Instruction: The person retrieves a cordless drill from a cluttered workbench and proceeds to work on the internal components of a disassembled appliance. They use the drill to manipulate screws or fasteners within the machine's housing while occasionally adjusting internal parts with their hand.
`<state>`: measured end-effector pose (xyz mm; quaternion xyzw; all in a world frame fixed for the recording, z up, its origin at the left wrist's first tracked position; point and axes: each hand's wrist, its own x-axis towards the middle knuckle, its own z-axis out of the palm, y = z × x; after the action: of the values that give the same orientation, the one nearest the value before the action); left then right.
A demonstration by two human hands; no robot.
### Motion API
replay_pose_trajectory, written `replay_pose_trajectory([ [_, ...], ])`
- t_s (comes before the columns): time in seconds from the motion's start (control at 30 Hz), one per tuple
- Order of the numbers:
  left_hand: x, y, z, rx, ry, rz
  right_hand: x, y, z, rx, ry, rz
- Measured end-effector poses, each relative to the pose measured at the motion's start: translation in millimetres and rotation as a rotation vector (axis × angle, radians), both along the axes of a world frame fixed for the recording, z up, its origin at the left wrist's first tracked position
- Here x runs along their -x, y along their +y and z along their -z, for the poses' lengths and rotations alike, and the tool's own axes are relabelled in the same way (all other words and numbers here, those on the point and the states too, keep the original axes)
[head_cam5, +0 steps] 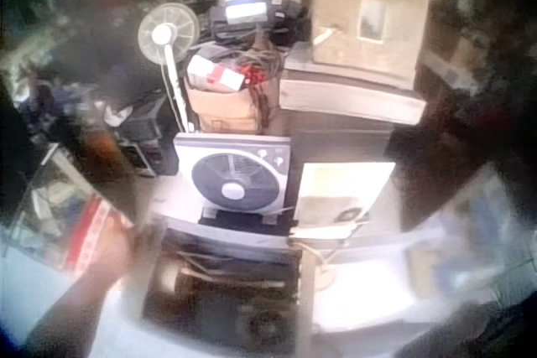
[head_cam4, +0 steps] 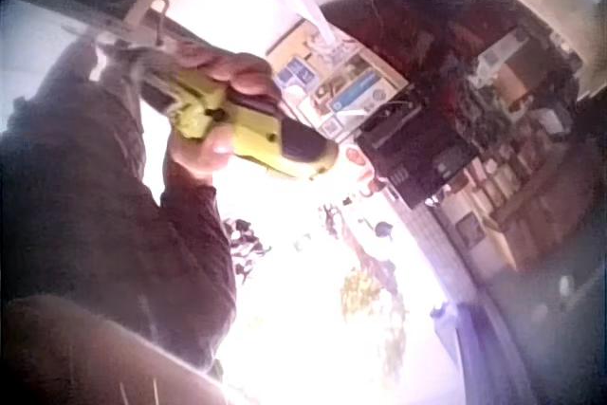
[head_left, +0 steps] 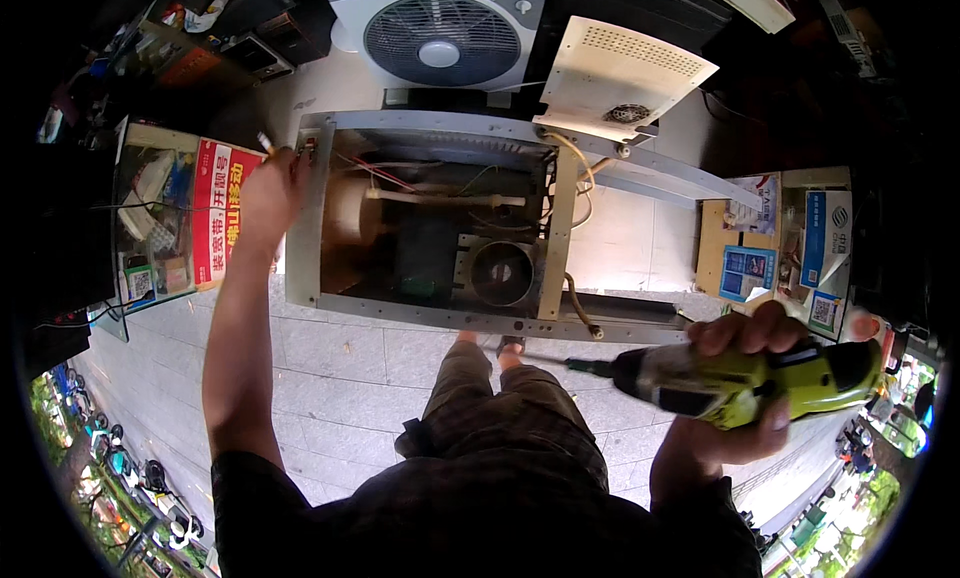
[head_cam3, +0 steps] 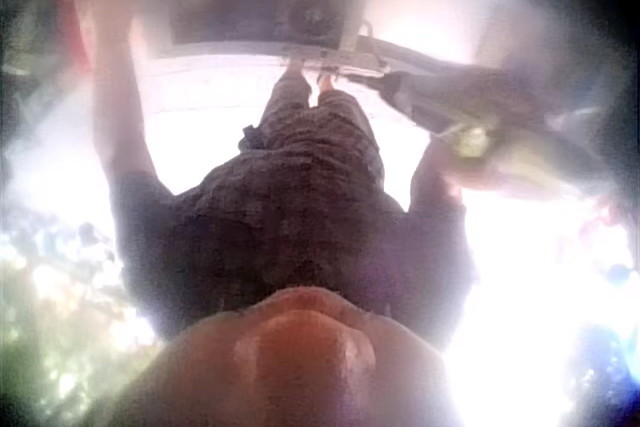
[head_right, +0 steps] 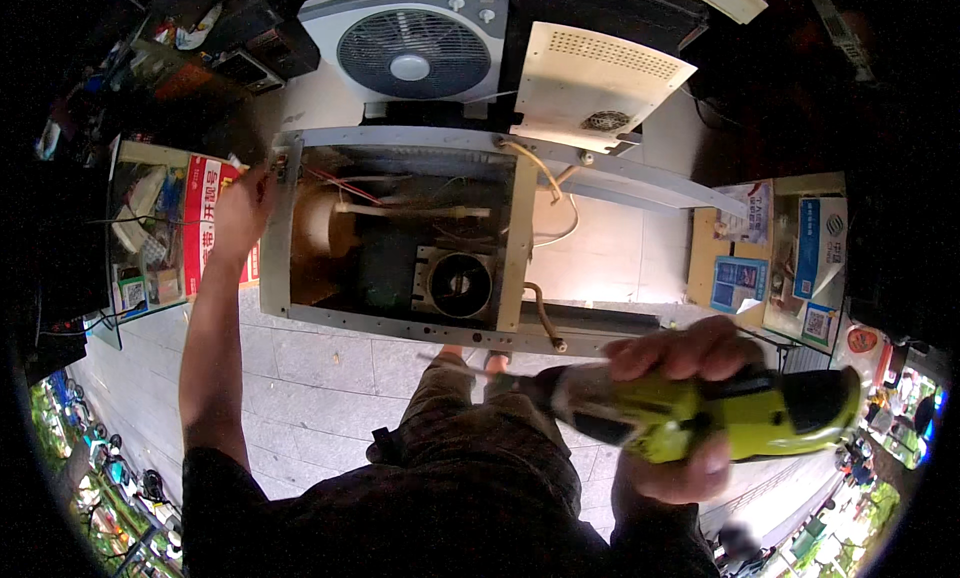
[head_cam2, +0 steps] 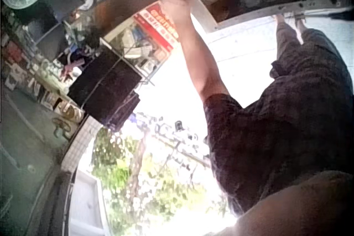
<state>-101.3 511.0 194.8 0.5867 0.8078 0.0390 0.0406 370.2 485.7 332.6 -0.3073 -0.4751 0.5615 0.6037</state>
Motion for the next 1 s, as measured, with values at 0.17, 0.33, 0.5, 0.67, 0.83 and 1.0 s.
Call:
replay_pose_trajectory([
  [0.17,-126.6,-109.2,-42.2,0.158,-0.866,0.439,35.6,-35.1,42.3,0.340,0.160,-0.222],
  [0.33,-204.7,-186.8,-45.4,0.076,-1.196,0.188,96.3,-72.4,82.3,0.374,0.175,-0.436],
  [0.5,-198.9,-255.1,-20.5,-0.042,-1.167,-0.346,95.7,-54.5,98.4,0.226,-0.380,-0.791],
  [0.67,-194.5,-360.5,34.2,-0.260,-1.071,-0.540,77.9,12.0,149.9,-0.657,-1.409,-0.540],
  [0.83,-196.6,-438.1,93.8,-0.137,-1.078,-0.846,86.9,31.5,168.7,-0.680,-1.520,-0.644],
  [1.0,-202.3,-473.8,131.0,0.009,-0.853,-0.877,101.1,44.7,170.8,-0.566,-1.503,-0.811],
])
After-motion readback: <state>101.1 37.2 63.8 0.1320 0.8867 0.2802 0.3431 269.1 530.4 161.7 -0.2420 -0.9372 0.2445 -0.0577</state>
